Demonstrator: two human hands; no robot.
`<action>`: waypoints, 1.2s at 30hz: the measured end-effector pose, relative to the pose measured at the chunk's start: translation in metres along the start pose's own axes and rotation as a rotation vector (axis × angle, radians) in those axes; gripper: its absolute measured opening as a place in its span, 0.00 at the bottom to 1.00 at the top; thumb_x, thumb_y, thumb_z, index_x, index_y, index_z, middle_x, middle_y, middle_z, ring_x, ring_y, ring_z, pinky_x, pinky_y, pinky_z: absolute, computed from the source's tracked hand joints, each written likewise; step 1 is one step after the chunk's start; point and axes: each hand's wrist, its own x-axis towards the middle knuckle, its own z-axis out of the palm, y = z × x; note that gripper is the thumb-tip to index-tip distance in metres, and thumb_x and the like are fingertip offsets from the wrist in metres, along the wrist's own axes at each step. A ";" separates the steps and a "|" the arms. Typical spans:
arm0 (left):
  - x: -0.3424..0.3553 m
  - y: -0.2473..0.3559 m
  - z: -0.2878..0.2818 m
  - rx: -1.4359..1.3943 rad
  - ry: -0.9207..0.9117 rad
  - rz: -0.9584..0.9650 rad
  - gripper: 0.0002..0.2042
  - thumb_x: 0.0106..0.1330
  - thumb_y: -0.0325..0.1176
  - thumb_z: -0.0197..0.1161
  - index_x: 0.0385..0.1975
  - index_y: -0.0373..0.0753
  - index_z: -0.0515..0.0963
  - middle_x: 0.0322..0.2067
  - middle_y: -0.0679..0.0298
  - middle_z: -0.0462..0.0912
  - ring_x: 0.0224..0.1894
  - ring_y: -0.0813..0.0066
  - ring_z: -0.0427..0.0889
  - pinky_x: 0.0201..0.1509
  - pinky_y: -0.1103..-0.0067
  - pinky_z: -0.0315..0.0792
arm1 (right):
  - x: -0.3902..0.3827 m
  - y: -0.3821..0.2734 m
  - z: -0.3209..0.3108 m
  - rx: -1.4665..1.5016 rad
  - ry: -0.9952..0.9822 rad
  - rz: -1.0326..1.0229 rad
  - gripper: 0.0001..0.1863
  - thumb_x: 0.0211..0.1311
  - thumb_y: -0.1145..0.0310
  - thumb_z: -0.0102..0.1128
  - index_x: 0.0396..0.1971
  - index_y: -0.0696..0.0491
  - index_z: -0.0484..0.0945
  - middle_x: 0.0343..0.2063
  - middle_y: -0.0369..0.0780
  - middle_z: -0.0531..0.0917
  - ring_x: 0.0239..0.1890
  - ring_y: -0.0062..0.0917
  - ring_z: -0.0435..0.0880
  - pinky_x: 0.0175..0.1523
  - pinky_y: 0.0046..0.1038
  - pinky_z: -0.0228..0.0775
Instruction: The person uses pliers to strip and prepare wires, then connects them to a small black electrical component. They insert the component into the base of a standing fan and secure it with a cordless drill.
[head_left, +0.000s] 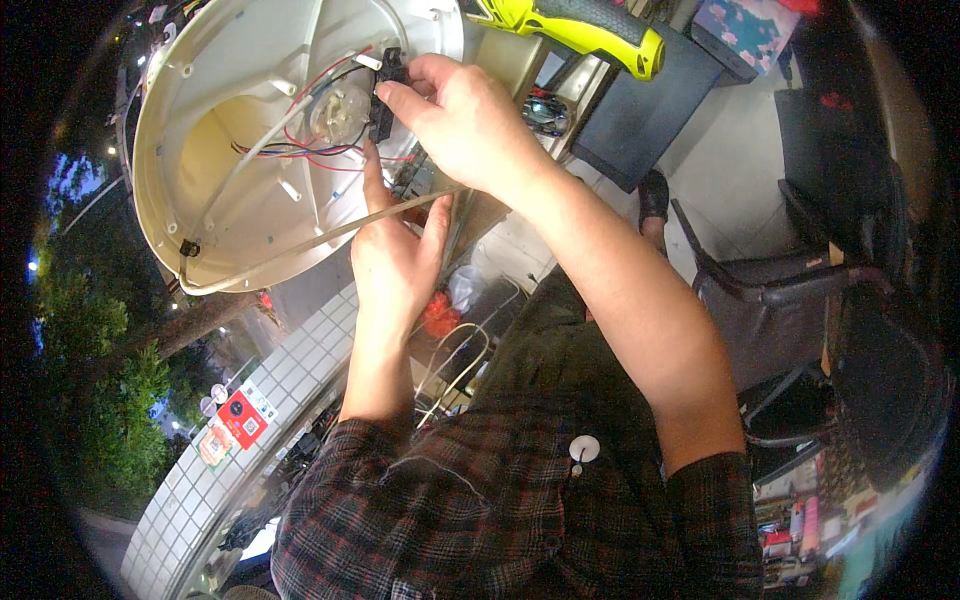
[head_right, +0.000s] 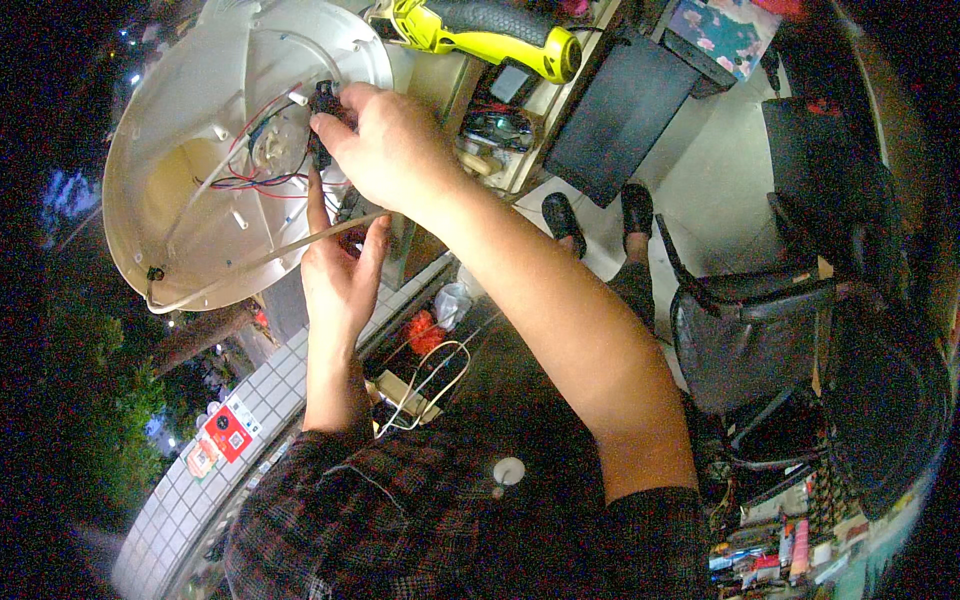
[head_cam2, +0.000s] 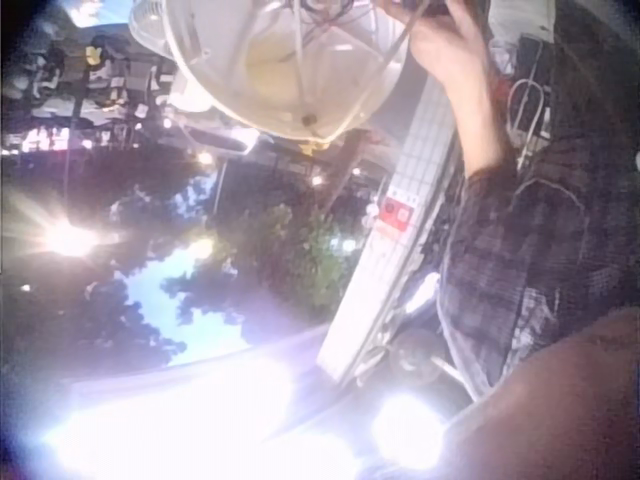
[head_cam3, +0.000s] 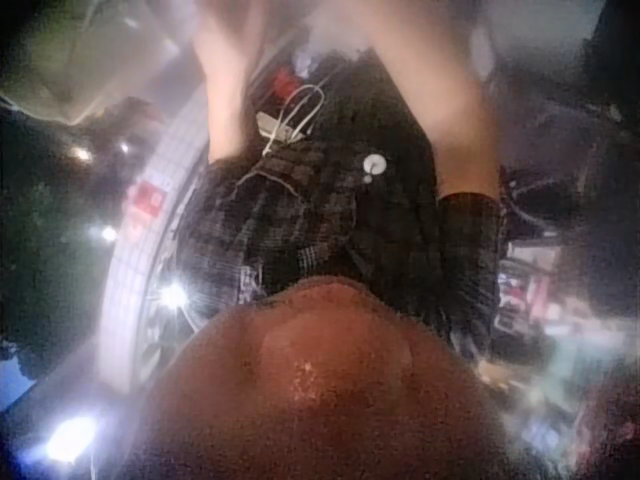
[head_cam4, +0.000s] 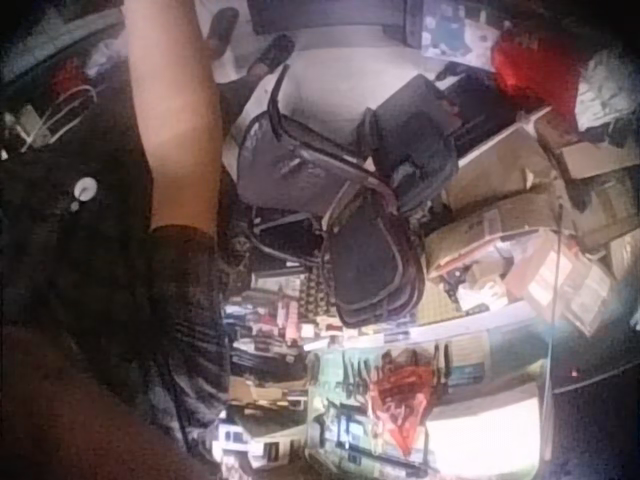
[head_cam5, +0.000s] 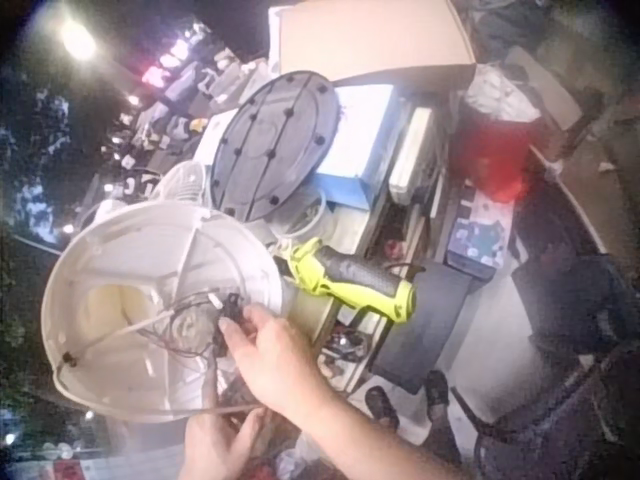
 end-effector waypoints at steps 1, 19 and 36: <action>0.000 0.001 0.000 -0.004 -0.002 -0.002 0.47 0.66 0.38 0.71 0.79 0.38 0.44 0.35 0.49 0.90 0.39 0.57 0.90 0.45 0.68 0.81 | 0.000 0.000 0.000 -0.009 0.005 -0.009 0.18 0.69 0.56 0.65 0.38 0.60 0.84 0.26 0.43 0.86 0.28 0.26 0.84 0.36 0.31 0.75; 0.003 0.004 -0.002 0.070 -0.003 0.011 0.49 0.64 0.41 0.72 0.78 0.33 0.45 0.27 0.56 0.88 0.30 0.58 0.89 0.38 0.67 0.81 | 0.003 -0.001 0.003 0.068 0.020 0.052 0.18 0.67 0.57 0.63 0.36 0.60 0.83 0.30 0.53 0.87 0.35 0.50 0.88 0.41 0.46 0.78; 0.002 -0.003 0.000 -0.048 0.014 0.037 0.49 0.64 0.40 0.70 0.78 0.33 0.45 0.28 0.58 0.88 0.26 0.63 0.87 0.34 0.71 0.79 | 0.003 0.006 -0.004 0.103 -0.100 -0.009 0.18 0.73 0.60 0.61 0.51 0.60 0.80 0.34 0.40 0.88 0.36 0.22 0.86 0.44 0.26 0.76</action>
